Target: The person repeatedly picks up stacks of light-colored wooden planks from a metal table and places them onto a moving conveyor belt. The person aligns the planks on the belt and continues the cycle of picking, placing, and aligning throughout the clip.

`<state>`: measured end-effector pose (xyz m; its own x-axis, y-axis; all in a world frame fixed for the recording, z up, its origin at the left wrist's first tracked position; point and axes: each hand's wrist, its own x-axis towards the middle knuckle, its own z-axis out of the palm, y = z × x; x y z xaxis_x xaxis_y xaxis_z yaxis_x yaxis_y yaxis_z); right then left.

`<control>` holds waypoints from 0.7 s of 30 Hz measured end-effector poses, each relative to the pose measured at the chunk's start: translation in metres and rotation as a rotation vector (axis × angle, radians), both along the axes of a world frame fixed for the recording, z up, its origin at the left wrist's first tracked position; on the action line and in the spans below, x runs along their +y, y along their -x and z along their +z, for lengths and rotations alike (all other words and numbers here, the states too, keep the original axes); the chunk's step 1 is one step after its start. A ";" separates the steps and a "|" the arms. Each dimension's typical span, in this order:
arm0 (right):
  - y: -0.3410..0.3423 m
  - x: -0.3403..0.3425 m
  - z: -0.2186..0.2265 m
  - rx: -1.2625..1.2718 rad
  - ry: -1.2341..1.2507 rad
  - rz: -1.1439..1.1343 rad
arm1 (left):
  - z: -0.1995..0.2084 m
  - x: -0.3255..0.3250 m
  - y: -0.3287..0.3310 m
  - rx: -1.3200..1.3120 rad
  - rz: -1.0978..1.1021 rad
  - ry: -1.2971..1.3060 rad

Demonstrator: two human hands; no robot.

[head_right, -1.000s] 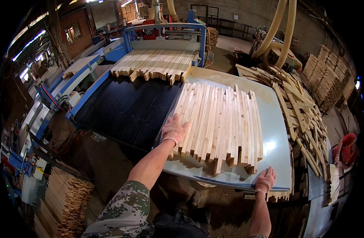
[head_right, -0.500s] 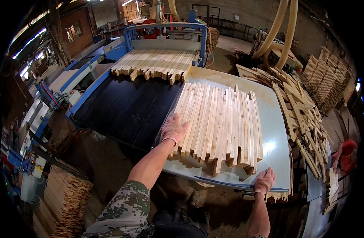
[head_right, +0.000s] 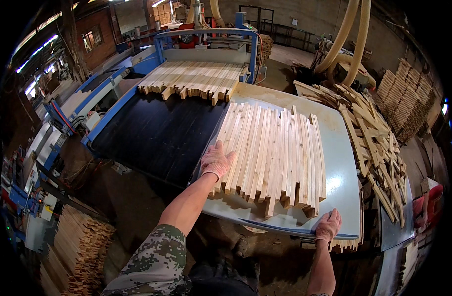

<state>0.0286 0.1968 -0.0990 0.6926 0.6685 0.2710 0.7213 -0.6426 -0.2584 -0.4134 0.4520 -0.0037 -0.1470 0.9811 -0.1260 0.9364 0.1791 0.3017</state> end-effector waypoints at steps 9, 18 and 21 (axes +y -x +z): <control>-0.004 -0.002 -0.004 -0.020 -0.035 0.027 | 0.008 -0.002 -0.002 -0.009 0.011 0.049; 0.003 0.001 0.002 0.010 -0.031 0.025 | -0.003 0.002 0.002 -0.005 0.010 0.014; -0.001 -0.002 0.002 0.004 -0.029 0.020 | 0.014 -0.004 -0.003 -0.014 0.003 0.077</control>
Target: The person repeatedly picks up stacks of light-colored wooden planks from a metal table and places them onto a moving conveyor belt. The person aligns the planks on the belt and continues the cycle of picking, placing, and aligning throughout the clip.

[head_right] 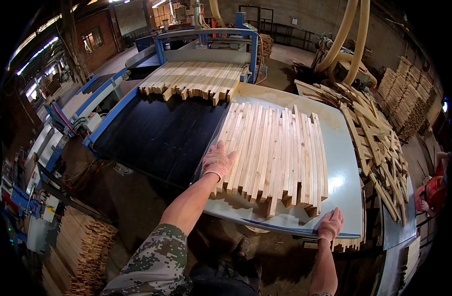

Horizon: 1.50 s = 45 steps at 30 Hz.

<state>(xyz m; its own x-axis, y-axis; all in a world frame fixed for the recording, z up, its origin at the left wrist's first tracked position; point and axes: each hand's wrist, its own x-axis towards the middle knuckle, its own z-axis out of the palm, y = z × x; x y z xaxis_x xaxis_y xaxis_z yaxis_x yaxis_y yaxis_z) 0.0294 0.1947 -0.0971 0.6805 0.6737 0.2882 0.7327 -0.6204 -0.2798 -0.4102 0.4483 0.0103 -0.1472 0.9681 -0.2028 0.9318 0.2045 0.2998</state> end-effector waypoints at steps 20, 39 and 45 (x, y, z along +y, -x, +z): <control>0.002 0.001 -0.001 -0.010 0.014 -0.024 | -0.015 0.006 0.002 0.004 0.004 -0.050; 0.004 0.001 0.004 0.003 0.044 -0.009 | -0.012 0.003 0.003 0.015 -0.003 -0.046; 0.001 0.001 -0.001 -0.016 0.027 -0.014 | -0.015 0.006 0.003 0.017 -0.006 -0.055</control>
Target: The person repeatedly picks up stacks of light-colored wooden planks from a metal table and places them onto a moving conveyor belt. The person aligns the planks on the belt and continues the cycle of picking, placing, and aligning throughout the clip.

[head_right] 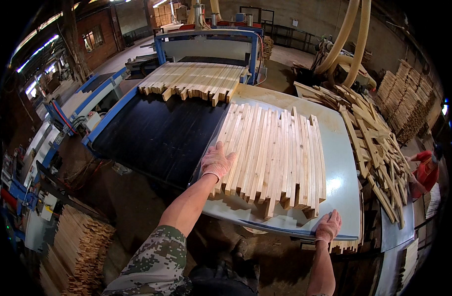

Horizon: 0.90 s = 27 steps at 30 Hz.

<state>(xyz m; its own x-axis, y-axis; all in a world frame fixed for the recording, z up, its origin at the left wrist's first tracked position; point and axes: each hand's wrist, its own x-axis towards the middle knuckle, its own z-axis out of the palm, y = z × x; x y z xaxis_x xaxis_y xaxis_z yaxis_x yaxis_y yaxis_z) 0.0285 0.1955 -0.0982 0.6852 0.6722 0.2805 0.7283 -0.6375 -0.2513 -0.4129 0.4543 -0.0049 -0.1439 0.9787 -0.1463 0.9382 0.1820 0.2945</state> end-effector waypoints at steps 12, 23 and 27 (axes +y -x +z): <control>-0.001 -0.001 -0.004 -0.032 -0.074 0.027 | 0.002 -0.001 -0.002 0.020 0.003 -0.004; -0.004 0.001 -0.007 -0.037 -0.043 0.034 | -0.006 0.001 0.001 0.012 -0.007 -0.026; -0.005 0.001 -0.009 -0.029 -0.042 0.032 | -0.006 0.000 0.000 0.012 0.002 -0.041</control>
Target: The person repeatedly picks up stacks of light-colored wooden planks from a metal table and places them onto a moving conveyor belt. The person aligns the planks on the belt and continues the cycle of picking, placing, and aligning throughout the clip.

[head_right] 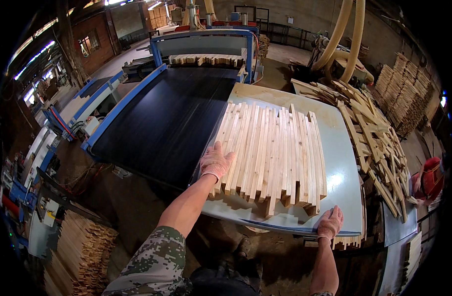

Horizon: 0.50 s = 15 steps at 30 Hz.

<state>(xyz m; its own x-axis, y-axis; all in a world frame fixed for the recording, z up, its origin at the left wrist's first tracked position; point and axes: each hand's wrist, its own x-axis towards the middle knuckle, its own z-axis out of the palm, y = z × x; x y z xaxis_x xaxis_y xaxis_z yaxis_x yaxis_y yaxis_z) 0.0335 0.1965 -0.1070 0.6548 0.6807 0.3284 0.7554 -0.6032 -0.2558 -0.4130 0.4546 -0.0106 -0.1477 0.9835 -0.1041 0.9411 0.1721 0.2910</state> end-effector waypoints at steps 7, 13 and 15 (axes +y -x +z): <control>-0.002 0.000 -0.001 0.005 0.002 0.004 | 0.011 -0.003 -0.004 -0.003 0.024 0.046; -0.007 0.000 0.003 0.014 0.028 0.042 | -0.002 0.001 -0.001 -0.003 0.014 -0.014; -0.019 0.005 0.020 0.107 0.110 0.085 | -0.005 0.003 0.003 -0.002 0.021 -0.007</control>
